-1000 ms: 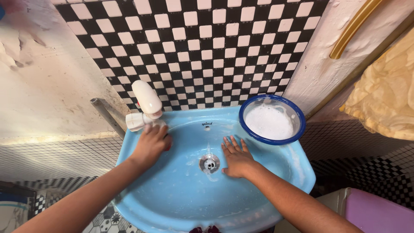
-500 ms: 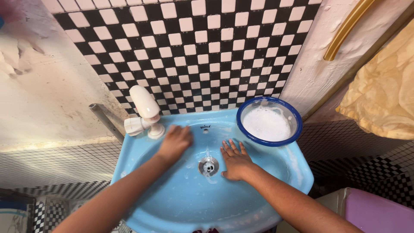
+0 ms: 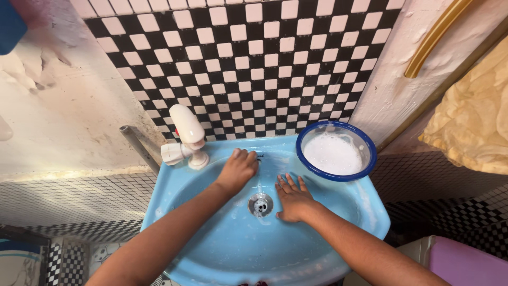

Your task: The person scrubs a light blue bathroom sink using a sponge and soapy water from a small bowl. They wipe the basin, faucet, and surrounding tiled wall, repeatedly rinsing the sponge and moving the bowl to access different areas.

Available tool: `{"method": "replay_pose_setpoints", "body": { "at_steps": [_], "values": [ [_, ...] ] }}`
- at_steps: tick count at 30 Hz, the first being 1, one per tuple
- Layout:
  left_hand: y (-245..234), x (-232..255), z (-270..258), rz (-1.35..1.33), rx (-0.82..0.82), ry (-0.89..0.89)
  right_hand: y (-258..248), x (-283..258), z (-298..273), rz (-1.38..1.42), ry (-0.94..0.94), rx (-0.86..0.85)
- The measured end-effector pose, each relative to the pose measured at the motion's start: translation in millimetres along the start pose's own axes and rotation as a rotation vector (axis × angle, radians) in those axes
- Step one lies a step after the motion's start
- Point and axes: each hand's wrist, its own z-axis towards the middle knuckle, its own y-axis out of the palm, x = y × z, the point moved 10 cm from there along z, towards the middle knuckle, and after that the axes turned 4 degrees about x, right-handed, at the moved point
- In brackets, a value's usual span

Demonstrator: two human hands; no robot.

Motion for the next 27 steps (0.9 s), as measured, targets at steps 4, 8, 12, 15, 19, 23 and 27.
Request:
{"method": "replay_pose_setpoints", "body": {
  "at_steps": [4, 8, 12, 15, 19, 23, 27],
  "values": [
    [-17.2, -24.8, -41.6, -0.069, 0.0, -0.113, 0.1, 0.5, 0.1, 0.001, -0.008, 0.002],
    [-33.5, -65.7, -146.0, 0.102, -0.38, -0.381, 2.5, -3.5, 4.3, -0.005, -0.03, 0.001],
    [-35.7, -72.7, -128.2, 0.034, -0.44, -0.395, 0.5, -9.3, 5.7, -0.007, -0.072, 0.022],
    [-53.4, -38.6, -50.8, 0.003, 0.033, -0.066, 1.5, -15.6, 4.1, 0.002, -0.067, 0.022],
    [-48.5, -46.7, -51.0, 0.024, 0.016, -0.103, -1.1, -7.7, 1.7, -0.02, -0.036, -0.014],
    [-46.7, -70.0, -103.1, -0.041, -0.193, -0.351, 4.8, -14.6, 2.2, -0.022, -0.054, -0.034],
    [-28.7, -51.3, -75.4, 0.001, -0.297, -0.28, 6.6, -14.8, 4.1, -0.018, -0.063, -0.024]
  ]
}}
